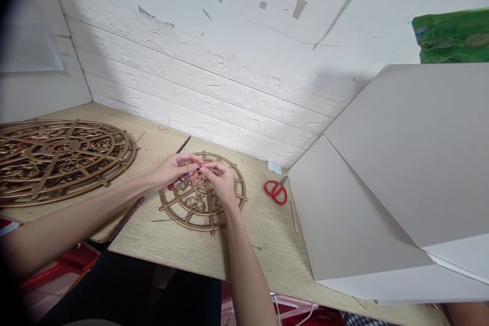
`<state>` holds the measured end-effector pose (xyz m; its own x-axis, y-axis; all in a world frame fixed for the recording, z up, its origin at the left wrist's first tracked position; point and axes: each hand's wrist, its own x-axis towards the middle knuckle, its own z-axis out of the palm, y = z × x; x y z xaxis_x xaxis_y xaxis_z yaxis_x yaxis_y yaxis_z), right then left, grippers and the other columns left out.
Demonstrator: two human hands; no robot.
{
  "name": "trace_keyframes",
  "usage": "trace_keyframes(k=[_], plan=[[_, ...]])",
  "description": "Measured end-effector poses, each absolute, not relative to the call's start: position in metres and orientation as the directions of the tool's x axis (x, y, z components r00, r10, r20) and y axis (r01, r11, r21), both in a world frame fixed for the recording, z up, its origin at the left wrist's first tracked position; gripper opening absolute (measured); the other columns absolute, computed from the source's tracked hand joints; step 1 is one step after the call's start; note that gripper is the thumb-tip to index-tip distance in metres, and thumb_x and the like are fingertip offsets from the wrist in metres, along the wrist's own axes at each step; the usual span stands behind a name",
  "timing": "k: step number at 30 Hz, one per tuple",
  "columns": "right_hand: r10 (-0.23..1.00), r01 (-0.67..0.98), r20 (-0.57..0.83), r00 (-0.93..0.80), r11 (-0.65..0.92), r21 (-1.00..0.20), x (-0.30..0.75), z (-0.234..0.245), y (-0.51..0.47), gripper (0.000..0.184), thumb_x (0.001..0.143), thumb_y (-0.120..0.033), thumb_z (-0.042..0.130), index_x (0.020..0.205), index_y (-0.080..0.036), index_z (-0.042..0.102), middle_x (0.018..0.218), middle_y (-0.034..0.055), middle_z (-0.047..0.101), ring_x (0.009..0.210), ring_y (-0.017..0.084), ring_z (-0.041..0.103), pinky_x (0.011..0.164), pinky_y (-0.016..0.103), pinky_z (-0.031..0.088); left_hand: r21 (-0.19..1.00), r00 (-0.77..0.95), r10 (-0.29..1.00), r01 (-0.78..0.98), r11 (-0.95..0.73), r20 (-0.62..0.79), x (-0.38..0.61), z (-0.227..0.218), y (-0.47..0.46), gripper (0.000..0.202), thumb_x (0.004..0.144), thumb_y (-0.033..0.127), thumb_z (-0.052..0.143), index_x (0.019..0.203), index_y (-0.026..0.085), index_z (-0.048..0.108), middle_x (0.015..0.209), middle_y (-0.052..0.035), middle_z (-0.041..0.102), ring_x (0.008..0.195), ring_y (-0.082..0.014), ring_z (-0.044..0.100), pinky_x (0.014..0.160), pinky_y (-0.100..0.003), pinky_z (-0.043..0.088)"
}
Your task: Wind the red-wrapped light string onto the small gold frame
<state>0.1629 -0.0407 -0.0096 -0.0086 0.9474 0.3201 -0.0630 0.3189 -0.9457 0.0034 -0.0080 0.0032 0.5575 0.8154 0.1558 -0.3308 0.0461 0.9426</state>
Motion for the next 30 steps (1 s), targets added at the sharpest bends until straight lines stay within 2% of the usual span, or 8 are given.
trace_keyframes(k=[9, 14, 17, 21, 23, 25, 27, 30], plan=[[0.960, -0.067, 0.281, -0.016, 0.279, -0.958, 0.162, -0.007, -0.043, 0.017, 0.066, -0.031, 0.073, 0.076, -0.018, 0.068, 0.068, 0.0002, 0.067, 0.061, 0.013, 0.058, 0.063, 0.027, 0.048, 0.951, 0.555, 0.822, -0.305, 0.057, 0.129, 0.003, 0.004, -0.007, 0.022, 0.067, 0.025, 0.073, 0.082, 0.011, 0.066, 0.073, -0.0057, 0.067, 0.063, -0.0154, 0.065, 0.065, -0.033, 0.056], [0.960, -0.057, 0.279, -0.019, 0.277, -0.959, 0.162, -0.006, -0.043, 0.020, 0.068, -0.032, 0.072, 0.079, -0.017, 0.067, 0.067, 0.0006, 0.067, 0.060, 0.013, 0.060, 0.063, 0.027, 0.050, 0.949, 0.547, 0.830, -0.304, 0.078, 0.107, 0.002, 0.001, -0.004, 0.023, 0.065, 0.025, 0.075, 0.082, 0.010, 0.067, 0.071, -0.0061, 0.068, 0.062, -0.0148, 0.064, 0.065, -0.033, 0.056], [0.969, -0.076, 0.247, 0.018, 0.248, -0.966, 0.165, -0.005, -0.043, 0.028, 0.071, -0.035, 0.069, 0.092, -0.018, 0.065, 0.080, 0.0030, 0.070, 0.058, 0.012, 0.062, 0.056, 0.025, 0.050, 0.920, 0.497, 0.865, -0.367, 0.134, 0.072, 0.001, 0.002, 0.000, 0.020, 0.064, 0.020, 0.075, 0.079, 0.009, 0.067, 0.070, -0.0053, 0.067, 0.060, -0.0135, 0.064, 0.064, -0.031, 0.057], [0.950, -0.033, 0.210, 0.230, 0.223, -0.974, 0.178, 0.001, -0.043, 0.038, 0.070, -0.040, 0.068, 0.100, -0.018, 0.061, 0.105, 0.0086, 0.068, 0.061, 0.013, 0.065, 0.048, 0.022, 0.048, 0.846, 0.366, 0.930, -0.487, 0.216, -0.027, -0.003, 0.005, 0.008, 0.009, 0.069, 0.011, 0.070, 0.076, 0.008, 0.065, 0.068, -0.0056, 0.065, 0.059, -0.0119, 0.063, 0.064, -0.027, 0.057], [0.918, -0.011, 0.225, 0.327, 0.242, -0.970, 0.185, 0.003, -0.043, 0.038, 0.070, -0.041, 0.068, 0.098, -0.016, 0.061, 0.102, 0.0096, 0.068, 0.063, 0.013, 0.065, 0.048, 0.023, 0.048, 0.806, 0.302, 0.950, -0.542, 0.237, -0.076, -0.005, 0.006, 0.012, 0.002, 0.074, 0.007, 0.064, 0.075, 0.006, 0.065, 0.068, -0.0074, 0.065, 0.060, -0.0119, 0.064, 0.064, -0.026, 0.057], [0.903, 0.002, 0.224, 0.366, 0.240, -0.971, 0.192, 0.003, -0.042, 0.035, 0.069, -0.042, 0.068, 0.092, -0.015, 0.061, 0.097, 0.0099, 0.069, 0.064, 0.014, 0.064, 0.050, 0.024, 0.048, 0.772, 0.268, 0.957, -0.583, 0.253, -0.111, -0.007, 0.005, 0.016, 0.005, 0.077, 0.004, 0.060, 0.074, 0.005, 0.065, 0.068, -0.0093, 0.065, 0.060, -0.0124, 0.064, 0.063, -0.025, 0.058], [0.910, 0.033, 0.215, 0.355, 0.218, -0.975, 0.195, 0.003, -0.041, 0.034, 0.069, -0.043, 0.067, 0.087, -0.015, 0.061, 0.091, 0.0094, 0.070, 0.063, 0.014, 0.063, 0.051, 0.025, 0.048, 0.749, 0.257, 0.958, -0.608, 0.262, -0.127, -0.009, 0.003, 0.020, 0.006, 0.077, 0.003, 0.059, 0.074, 0.004, 0.064, 0.067, -0.0102, 0.064, 0.059, -0.0128, 0.063, 0.063, -0.026, 0.058], [0.936, 0.125, 0.195, 0.292, 0.165, -0.978, 0.198, 0.003, -0.042, 0.038, 0.067, -0.043, 0.068, 0.091, -0.015, 0.060, 0.082, 0.0072, 0.070, 0.059, 0.014, 0.060, 0.050, 0.025, 0.045, 0.734, 0.251, 0.958, -0.625, 0.267, -0.135, -0.010, -0.001, 0.025, 0.005, 0.076, 0.003, 0.059, 0.074, 0.004, 0.064, 0.066, -0.0102, 0.063, 0.058, -0.0130, 0.063, 0.063, -0.027, 0.058]])
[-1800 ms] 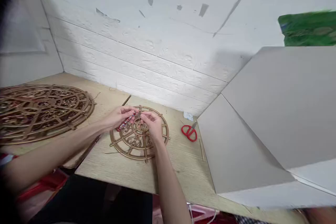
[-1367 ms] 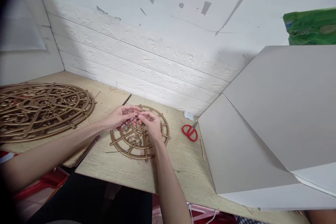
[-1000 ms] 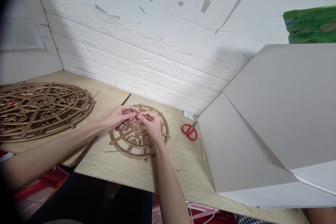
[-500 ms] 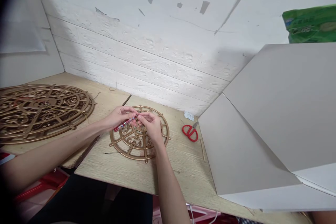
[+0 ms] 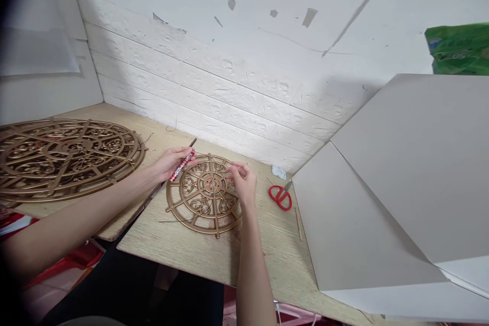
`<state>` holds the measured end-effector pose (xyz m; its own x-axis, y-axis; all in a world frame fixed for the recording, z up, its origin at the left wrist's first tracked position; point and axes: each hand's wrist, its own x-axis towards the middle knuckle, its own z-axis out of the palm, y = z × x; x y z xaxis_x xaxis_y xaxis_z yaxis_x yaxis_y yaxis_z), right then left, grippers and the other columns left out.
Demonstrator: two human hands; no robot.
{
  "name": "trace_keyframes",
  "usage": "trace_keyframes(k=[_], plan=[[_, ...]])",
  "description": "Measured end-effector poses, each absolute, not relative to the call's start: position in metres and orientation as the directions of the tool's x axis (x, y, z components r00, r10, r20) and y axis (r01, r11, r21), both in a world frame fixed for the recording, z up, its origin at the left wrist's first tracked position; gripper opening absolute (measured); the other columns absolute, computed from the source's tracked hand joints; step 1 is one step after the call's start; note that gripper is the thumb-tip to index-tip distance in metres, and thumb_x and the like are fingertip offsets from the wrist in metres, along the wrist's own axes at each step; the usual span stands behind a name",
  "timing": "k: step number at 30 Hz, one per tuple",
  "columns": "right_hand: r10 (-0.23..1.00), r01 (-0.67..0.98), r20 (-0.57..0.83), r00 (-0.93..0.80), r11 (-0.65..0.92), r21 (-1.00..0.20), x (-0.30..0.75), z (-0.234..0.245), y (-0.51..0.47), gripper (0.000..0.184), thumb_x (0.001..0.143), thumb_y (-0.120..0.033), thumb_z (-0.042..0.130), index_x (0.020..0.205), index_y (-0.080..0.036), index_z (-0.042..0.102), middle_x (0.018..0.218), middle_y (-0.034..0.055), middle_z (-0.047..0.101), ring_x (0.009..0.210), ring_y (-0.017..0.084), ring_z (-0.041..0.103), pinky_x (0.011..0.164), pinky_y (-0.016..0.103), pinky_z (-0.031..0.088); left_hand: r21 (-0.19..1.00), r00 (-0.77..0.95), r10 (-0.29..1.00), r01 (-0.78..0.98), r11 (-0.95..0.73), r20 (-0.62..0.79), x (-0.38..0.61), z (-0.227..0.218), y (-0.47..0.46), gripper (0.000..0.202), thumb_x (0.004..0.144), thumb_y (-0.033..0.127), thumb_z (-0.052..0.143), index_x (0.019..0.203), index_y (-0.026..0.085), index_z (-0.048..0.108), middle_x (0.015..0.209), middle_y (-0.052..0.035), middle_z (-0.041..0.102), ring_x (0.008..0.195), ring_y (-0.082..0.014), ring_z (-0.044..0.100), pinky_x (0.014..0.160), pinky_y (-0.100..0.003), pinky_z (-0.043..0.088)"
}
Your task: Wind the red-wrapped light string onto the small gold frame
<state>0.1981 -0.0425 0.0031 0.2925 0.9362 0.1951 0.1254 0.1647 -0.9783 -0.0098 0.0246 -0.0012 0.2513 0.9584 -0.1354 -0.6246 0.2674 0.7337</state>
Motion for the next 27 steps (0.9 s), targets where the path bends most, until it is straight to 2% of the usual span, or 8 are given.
trace_keyframes(k=[3, 6, 8, 19, 27], plan=[[0.977, 0.238, 0.146, 0.158, 0.106, -0.965, 0.201, 0.005, -0.047, 0.039, 0.066, -0.042, 0.069, 0.094, -0.016, 0.060, 0.074, 0.0037, 0.068, 0.054, 0.012, 0.055, 0.049, 0.024, 0.041, 0.733, 0.244, 0.959, -0.624, 0.269, -0.145, -0.011, -0.005, 0.028, 0.006, 0.078, 0.003, 0.058, 0.076, 0.005, 0.063, 0.067, -0.0097, 0.063, 0.059, -0.0130, 0.064, 0.063, -0.026, 0.058], [0.997, 0.355, 0.040, -0.060, 0.058, -0.933, 0.206, 0.009, -0.052, 0.031, 0.069, -0.044, 0.067, 0.076, -0.014, 0.063, 0.069, 0.0032, 0.066, 0.054, 0.010, 0.052, 0.051, 0.023, 0.040, 0.742, 0.238, 0.959, -0.613, 0.270, -0.152, -0.011, -0.005, 0.029, 0.006, 0.078, 0.004, 0.057, 0.077, 0.005, 0.062, 0.068, -0.0099, 0.064, 0.061, -0.0133, 0.065, 0.062, -0.024, 0.057], [0.990, 0.420, -0.010, -0.137, 0.049, -0.906, 0.208, 0.009, -0.054, 0.031, 0.071, -0.044, 0.065, 0.069, -0.014, 0.062, 0.068, 0.0029, 0.065, 0.053, 0.009, 0.050, 0.051, 0.023, 0.039, 0.746, 0.230, 0.960, -0.608, 0.271, -0.161, -0.010, -0.003, 0.027, 0.005, 0.078, 0.004, 0.058, 0.076, 0.004, 0.062, 0.068, -0.0101, 0.063, 0.059, -0.0132, 0.064, 0.059, -0.023, 0.057], [0.971, 0.405, -0.068, -0.231, 0.032, -0.914, 0.205, 0.000, -0.049, 0.027, 0.065, -0.041, 0.071, 0.072, -0.015, 0.067, 0.065, 0.0012, 0.066, 0.060, 0.011, 0.057, 0.059, 0.025, 0.043, 0.771, 0.237, 0.960, -0.581, 0.261, -0.147, -0.008, -0.001, 0.024, 0.007, 0.078, 0.003, 0.057, 0.075, 0.004, 0.063, 0.066, -0.0089, 0.063, 0.056, -0.0115, 0.063, 0.061, -0.023, 0.058], [0.966, 0.491, -0.041, -0.257, 0.094, -0.866, 0.207, -0.009, -0.043, 0.021, 0.064, -0.036, 0.071, 0.068, -0.016, 0.069, 0.061, 0.0008, 0.066, 0.054, 0.011, 0.054, 0.051, 0.023, 0.040, 0.788, 0.214, 0.967, -0.568, 0.238, -0.139, -0.006, -0.004, 0.026, 0.002, 0.075, 0.003, 0.062, 0.074, 0.005, 0.063, 0.065, -0.0091, 0.063, 0.057, -0.0130, 0.063, 0.064, -0.027, 0.059]])
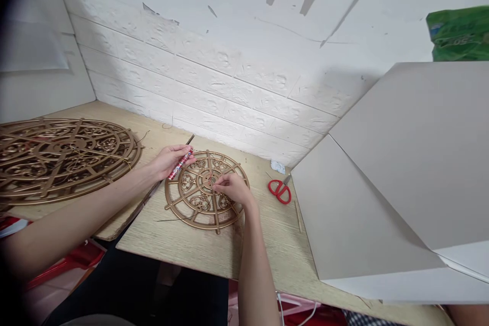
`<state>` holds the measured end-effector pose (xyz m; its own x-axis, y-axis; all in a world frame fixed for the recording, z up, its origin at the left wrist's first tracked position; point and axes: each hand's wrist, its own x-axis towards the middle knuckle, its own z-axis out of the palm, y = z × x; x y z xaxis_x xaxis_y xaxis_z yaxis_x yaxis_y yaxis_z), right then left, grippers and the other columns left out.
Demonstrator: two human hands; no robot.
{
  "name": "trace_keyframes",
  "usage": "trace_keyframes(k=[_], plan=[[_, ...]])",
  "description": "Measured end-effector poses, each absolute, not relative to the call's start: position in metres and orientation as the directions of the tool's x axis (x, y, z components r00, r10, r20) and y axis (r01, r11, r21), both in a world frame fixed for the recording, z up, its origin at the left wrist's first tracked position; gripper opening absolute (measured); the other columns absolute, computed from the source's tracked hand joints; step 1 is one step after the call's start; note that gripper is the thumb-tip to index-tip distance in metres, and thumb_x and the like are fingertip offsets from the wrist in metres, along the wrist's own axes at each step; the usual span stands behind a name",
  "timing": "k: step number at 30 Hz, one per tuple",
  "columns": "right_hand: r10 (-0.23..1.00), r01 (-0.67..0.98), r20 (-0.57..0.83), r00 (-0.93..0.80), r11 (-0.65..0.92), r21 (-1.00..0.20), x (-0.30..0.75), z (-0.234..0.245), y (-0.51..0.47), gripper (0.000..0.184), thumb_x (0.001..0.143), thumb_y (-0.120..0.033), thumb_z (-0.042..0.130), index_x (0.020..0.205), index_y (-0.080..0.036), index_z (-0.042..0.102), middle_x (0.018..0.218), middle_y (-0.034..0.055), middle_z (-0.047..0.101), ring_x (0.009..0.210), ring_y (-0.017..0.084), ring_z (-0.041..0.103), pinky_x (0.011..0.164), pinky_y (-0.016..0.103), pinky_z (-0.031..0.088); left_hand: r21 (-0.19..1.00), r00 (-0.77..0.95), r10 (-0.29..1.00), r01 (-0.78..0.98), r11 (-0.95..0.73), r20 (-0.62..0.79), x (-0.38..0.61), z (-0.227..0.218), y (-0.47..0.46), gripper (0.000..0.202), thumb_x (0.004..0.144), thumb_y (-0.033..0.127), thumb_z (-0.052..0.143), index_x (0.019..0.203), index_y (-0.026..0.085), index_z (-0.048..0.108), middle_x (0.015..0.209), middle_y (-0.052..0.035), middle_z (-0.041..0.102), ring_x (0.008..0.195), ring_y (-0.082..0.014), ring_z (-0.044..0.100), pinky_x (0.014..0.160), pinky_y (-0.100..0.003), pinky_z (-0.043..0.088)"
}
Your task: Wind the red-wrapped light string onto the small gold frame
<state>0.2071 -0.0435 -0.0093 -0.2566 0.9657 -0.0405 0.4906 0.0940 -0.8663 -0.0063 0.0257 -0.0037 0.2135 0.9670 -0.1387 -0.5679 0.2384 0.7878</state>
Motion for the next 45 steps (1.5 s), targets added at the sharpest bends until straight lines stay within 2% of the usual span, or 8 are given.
trace_keyframes(k=[5, 11, 17, 23, 28, 33, 40, 45], plan=[[0.976, 0.455, -0.022, -0.216, 0.081, -0.887, 0.203, -0.008, -0.045, 0.017, 0.066, -0.032, 0.069, 0.067, -0.015, 0.065, 0.064, 0.0008, 0.065, 0.059, 0.011, 0.056, 0.056, 0.023, 0.042, 0.808, 0.212, 0.965, -0.536, 0.247, -0.154, -0.005, -0.003, 0.024, 0.006, 0.079, 0.003, 0.057, 0.077, 0.005, 0.062, 0.067, -0.0094, 0.064, 0.058, -0.0135, 0.064, 0.065, -0.027, 0.059], [0.995, 0.333, 0.096, -0.035, 0.102, -0.937, 0.200, 0.001, -0.048, 0.022, 0.069, -0.036, 0.066, 0.074, -0.015, 0.062, 0.073, 0.0021, 0.066, 0.063, 0.011, 0.056, 0.059, 0.023, 0.041, 0.810, 0.215, 0.966, -0.535, 0.239, -0.143, -0.005, -0.005, 0.025, 0.003, 0.077, 0.004, 0.060, 0.076, 0.004, 0.063, 0.068, -0.0098, 0.064, 0.058, -0.0137, 0.064, 0.066, -0.030, 0.059], [0.987, 0.187, 0.140, 0.078, 0.123, -0.975, 0.198, 0.008, -0.049, 0.023, 0.070, -0.036, 0.066, 0.076, -0.015, 0.061, 0.076, 0.0038, 0.067, 0.062, 0.010, 0.054, 0.058, 0.022, 0.041, 0.813, 0.223, 0.965, -0.531, 0.239, -0.138, -0.005, -0.005, 0.024, 0.006, 0.078, 0.004, 0.059, 0.074, 0.005, 0.063, 0.067, -0.0089, 0.064, 0.060, -0.0126, 0.064, 0.068, -0.028, 0.058], [0.999, 0.012, 0.052, 0.011, 0.052, -0.999, 0.193, 0.004, -0.049, 0.030, 0.071, -0.042, 0.068, 0.082, -0.017, 0.055, 0.082, 0.0066, 0.069, 0.065, 0.015, 0.064, 0.051, 0.022, 0.045, 0.815, 0.234, 0.963, -0.527, 0.241, -0.133, -0.004, -0.006, 0.024, 0.008, 0.078, 0.004, 0.058, 0.073, 0.004, 0.063, 0.066, -0.0093, 0.063, 0.060, -0.0124, 0.063, 0.070, -0.030, 0.058], [0.999, -0.068, 0.031, -0.024, 0.029, -0.997, 0.187, -0.002, -0.045, 0.030, 0.067, -0.038, 0.072, 0.083, -0.016, 0.058, 0.071, 0.0029, 0.067, 0.060, 0.013, 0.063, 0.054, 0.024, 0.050, 0.817, 0.246, 0.962, -0.527, 0.234, -0.117, -0.003, -0.010, 0.026, 0.008, 0.078, 0.005, 0.058, 0.073, 0.004, 0.063, 0.066, -0.0097, 0.063, 0.060, -0.0124, 0.063, 0.070, -0.030, 0.058], [0.999, -0.071, 0.039, -0.036, 0.036, -0.997, 0.188, 0.000, -0.045, 0.029, 0.060, -0.029, 0.076, 0.083, -0.015, 0.065, 0.074, 0.0031, 0.068, 0.065, 0.012, 0.062, 0.064, 0.025, 0.050, 0.815, 0.245, 0.961, -0.526, 0.244, -0.129, -0.003, -0.010, 0.026, 0.008, 0.078, 0.004, 0.057, 0.074, 0.004, 0.063, 0.067, -0.0098, 0.064, 0.059, -0.0126, 0.064, 0.069, -0.030, 0.058], [0.995, 0.036, 0.084, 0.044, 0.083, -0.996, 0.187, -0.002, -0.043, 0.022, 0.059, -0.029, 0.075, 0.076, -0.016, 0.068, 0.075, 0.0010, 0.066, 0.061, 0.008, 0.053, 0.055, 0.021, 0.040, 0.790, 0.216, 0.964, -0.559, 0.252, -0.155, -0.003, -0.010, 0.027, 0.008, 0.078, 0.004, 0.057, 0.072, 0.004, 0.063, 0.065, -0.0093, 0.063, 0.061, -0.0125, 0.064, 0.068, -0.028, 0.058], [0.996, 0.072, 0.083, -0.026, 0.084, -0.994, 0.188, -0.001, -0.044, 0.022, 0.060, -0.028, 0.075, 0.078, -0.018, 0.069, 0.080, 0.0005, 0.066, 0.063, 0.008, 0.053, 0.059, 0.022, 0.040, 0.749, 0.196, 0.965, -0.610, 0.259, -0.175, -0.002, -0.012, 0.029, 0.013, 0.078, 0.001, 0.055, 0.068, 0.003, 0.062, 0.062, -0.0086, 0.061, 0.058, -0.0117, 0.062, 0.068, -0.028, 0.058]])
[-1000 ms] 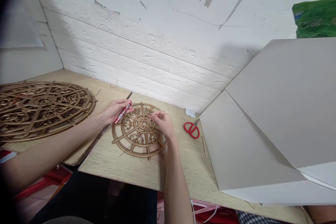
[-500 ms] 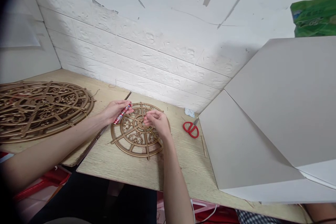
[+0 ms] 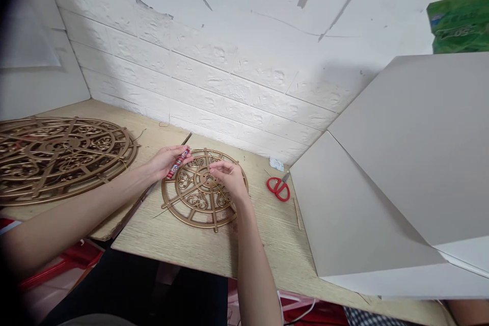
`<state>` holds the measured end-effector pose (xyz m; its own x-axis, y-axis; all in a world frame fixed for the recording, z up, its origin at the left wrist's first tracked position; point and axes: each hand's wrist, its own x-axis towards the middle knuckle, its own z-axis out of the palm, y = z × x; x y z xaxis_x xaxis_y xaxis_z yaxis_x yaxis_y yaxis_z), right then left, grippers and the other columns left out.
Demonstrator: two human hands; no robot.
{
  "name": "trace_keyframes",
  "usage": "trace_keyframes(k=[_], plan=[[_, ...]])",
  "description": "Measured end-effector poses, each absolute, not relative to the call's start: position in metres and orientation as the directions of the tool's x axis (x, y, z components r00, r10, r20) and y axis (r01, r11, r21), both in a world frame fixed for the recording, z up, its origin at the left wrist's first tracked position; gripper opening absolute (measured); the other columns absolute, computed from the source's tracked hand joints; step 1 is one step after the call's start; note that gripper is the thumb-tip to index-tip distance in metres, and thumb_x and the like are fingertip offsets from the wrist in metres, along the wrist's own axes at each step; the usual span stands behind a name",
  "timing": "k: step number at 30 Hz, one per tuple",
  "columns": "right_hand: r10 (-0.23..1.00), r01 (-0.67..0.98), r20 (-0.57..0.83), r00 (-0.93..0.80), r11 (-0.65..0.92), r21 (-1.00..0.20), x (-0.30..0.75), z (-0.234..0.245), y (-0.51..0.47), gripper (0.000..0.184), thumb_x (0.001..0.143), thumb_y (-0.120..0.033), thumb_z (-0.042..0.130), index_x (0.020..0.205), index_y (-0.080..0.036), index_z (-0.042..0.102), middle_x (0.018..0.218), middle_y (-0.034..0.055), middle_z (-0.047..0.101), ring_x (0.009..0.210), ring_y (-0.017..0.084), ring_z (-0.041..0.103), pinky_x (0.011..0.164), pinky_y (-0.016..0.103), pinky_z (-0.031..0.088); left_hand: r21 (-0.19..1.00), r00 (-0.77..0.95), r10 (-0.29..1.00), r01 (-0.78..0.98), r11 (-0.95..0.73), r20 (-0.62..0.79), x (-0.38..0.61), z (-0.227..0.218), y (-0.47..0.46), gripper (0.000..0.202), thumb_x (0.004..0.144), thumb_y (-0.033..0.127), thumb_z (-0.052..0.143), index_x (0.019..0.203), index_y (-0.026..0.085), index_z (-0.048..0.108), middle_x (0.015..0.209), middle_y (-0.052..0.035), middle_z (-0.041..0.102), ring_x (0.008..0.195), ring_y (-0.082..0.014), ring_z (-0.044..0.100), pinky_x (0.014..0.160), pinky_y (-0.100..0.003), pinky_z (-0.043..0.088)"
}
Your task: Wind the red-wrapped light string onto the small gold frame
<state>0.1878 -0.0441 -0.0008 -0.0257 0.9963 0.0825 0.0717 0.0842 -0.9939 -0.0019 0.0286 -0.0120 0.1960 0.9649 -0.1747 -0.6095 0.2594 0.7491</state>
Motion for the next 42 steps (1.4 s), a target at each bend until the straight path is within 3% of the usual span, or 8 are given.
trace_keyframes(k=[6, 12, 16, 22, 30, 35, 38, 42], plan=[[0.999, 0.117, 0.041, -0.018, 0.043, -0.992, 0.196, 0.003, -0.048, 0.026, 0.063, -0.032, 0.072, 0.083, -0.016, 0.065, 0.073, -0.0003, 0.063, 0.058, 0.007, 0.049, 0.052, 0.020, 0.035, 0.750, 0.208, 0.961, -0.603, 0.273, -0.183, -0.001, -0.011, 0.027, 0.015, 0.080, 0.002, 0.053, 0.068, 0.004, 0.061, 0.063, -0.0082, 0.061, 0.059, -0.0114, 0.062, 0.067, -0.027, 0.058], [0.992, 0.145, -0.028, -0.123, -0.010, -0.989, 0.193, 0.005, -0.050, 0.024, 0.068, -0.032, 0.068, 0.084, -0.016, 0.063, 0.076, 0.0011, 0.065, 0.063, 0.009, 0.057, 0.054, 0.019, 0.038, 0.745, 0.198, 0.962, -0.610, 0.272, -0.189, -0.002, -0.009, 0.026, 0.014, 0.078, 0.001, 0.054, 0.067, 0.004, 0.061, 0.063, -0.0075, 0.061, 0.058, -0.0113, 0.062, 0.068, -0.028, 0.059], [0.996, 0.244, 0.019, -0.085, 0.040, -0.969, 0.201, 0.003, -0.049, 0.025, 0.070, -0.034, 0.065, 0.088, -0.017, 0.061, 0.075, 0.0007, 0.065, 0.062, 0.010, 0.057, 0.054, 0.020, 0.039, 0.741, 0.187, 0.963, -0.616, 0.269, -0.194, -0.002, -0.010, 0.027, 0.013, 0.078, 0.000, 0.054, 0.067, 0.004, 0.061, 0.064, -0.0084, 0.061, 0.059, -0.0121, 0.062, 0.068, -0.028, 0.059], [0.985, 0.683, -0.055, -0.164, 0.073, -0.727, 0.208, -0.006, -0.046, 0.019, 0.065, -0.033, 0.071, 0.066, -0.015, 0.066, 0.064, 0.0017, 0.065, 0.059, 0.011, 0.054, 0.053, 0.022, 0.039, 0.760, 0.190, 0.965, -0.596, 0.258, -0.178, -0.003, -0.010, 0.028, 0.012, 0.079, 0.003, 0.055, 0.070, 0.005, 0.062, 0.062, -0.0085, 0.061, 0.059, -0.0118, 0.062, 0.067, -0.028, 0.059], [0.996, 0.810, -0.006, -0.094, 0.073, -0.582, 0.199, -0.001, -0.049, 0.009, 0.069, -0.024, 0.067, 0.072, -0.015, 0.066, 0.066, 0.0012, 0.065, 0.058, 0.011, 0.054, 0.052, 0.021, 0.037, 0.779, 0.183, 0.968, -0.577, 0.247, -0.172, -0.003, -0.008, 0.026, 0.012, 0.079, 0.003, 0.055, 0.069, 0.004, 0.061, 0.064, -0.0099, 0.062, 0.059, -0.0118, 0.062, 0.066, -0.026, 0.058], [0.997, 0.883, -0.022, -0.079, 0.060, -0.466, 0.200, -0.001, -0.049, 0.011, 0.071, -0.023, 0.063, 0.063, -0.016, 0.065, 0.065, 0.0023, 0.065, 0.059, 0.012, 0.054, 0.054, 0.023, 0.036, 0.781, 0.176, 0.968, -0.573, 0.250, -0.180, -0.003, -0.008, 0.027, 0.011, 0.079, 0.003, 0.054, 0.071, 0.004, 0.061, 0.064, -0.0099, 0.062, 0.058, -0.0125, 0.062, 0.065, -0.028, 0.058], [0.994, 0.833, 0.009, -0.112, 0.099, -0.545, 0.200, -0.002, -0.050, 0.010, 0.074, -0.022, 0.058, 0.066, -0.016, 0.061, 0.065, 0.0014, 0.063, 0.058, 0.011, 0.052, 0.054, 0.023, 0.036, 0.785, 0.180, 0.968, -0.568, 0.248, -0.176, -0.004, -0.008, 0.027, 0.012, 0.080, 0.003, 0.054, 0.071, 0.005, 0.061, 0.064, -0.0096, 0.062, 0.059, -0.0127, 0.062, 0.066, -0.028, 0.058], [0.982, 0.465, 0.006, -0.189, 0.095, -0.880, 0.200, 0.005, -0.054, 0.015, 0.079, -0.029, 0.056, 0.086, -0.016, 0.058, 0.062, -0.0015, 0.060, 0.058, 0.010, 0.053, 0.058, 0.022, 0.040, 0.783, 0.183, 0.969, -0.574, 0.240, -0.164, -0.005, -0.008, 0.028, 0.011, 0.079, 0.003, 0.054, 0.071, 0.005, 0.061, 0.065, -0.0096, 0.063, 0.061, -0.0128, 0.063, 0.067, -0.028, 0.058]])
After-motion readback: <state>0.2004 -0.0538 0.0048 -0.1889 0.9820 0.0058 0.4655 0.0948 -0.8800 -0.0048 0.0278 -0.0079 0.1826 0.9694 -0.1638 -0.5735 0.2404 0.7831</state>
